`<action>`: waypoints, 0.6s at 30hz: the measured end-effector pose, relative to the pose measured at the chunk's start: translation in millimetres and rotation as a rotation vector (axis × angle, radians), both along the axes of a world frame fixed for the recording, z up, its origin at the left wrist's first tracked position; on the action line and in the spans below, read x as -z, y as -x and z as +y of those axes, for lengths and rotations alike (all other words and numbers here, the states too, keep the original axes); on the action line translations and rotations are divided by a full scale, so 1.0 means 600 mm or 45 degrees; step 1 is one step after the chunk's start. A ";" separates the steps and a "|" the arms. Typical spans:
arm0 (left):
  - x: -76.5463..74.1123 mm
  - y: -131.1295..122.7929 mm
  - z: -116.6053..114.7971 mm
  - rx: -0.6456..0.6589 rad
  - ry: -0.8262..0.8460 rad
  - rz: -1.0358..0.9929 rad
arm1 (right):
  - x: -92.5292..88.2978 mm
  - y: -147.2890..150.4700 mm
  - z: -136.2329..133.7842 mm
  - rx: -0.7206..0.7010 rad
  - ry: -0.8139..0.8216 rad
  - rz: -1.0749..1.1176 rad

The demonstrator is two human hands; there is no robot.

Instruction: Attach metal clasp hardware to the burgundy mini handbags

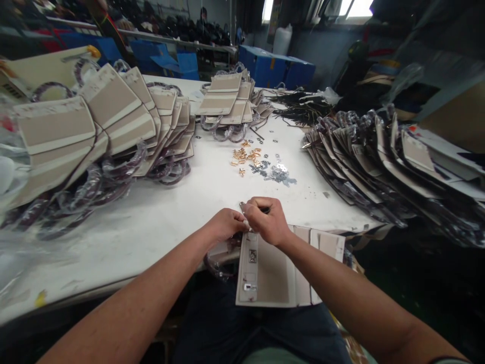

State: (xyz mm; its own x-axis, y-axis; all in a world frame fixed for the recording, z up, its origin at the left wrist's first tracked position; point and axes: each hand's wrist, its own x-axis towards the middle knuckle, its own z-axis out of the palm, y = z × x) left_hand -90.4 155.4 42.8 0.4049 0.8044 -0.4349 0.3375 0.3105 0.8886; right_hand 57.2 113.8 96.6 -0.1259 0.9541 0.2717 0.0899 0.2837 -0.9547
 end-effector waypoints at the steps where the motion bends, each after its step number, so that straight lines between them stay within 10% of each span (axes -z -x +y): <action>1: -0.005 0.002 -0.006 0.016 0.003 -0.005 | 0.002 -0.006 -0.001 0.035 0.019 0.064; 8: -0.003 0.009 -0.011 0.050 -0.037 -0.012 | -0.017 -0.015 -0.012 0.082 -0.125 0.490; 18: -0.001 0.011 -0.002 0.067 -0.119 0.077 | -0.011 -0.011 0.000 0.054 -0.081 0.334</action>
State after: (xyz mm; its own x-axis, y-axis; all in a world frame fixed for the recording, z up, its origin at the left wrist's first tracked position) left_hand -97.0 154.3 43.7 0.4228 0.8210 -0.3836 0.4049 0.2075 0.8905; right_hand 63.9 113.7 103.2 -0.0038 0.9371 0.3490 -0.1452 0.3448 -0.9274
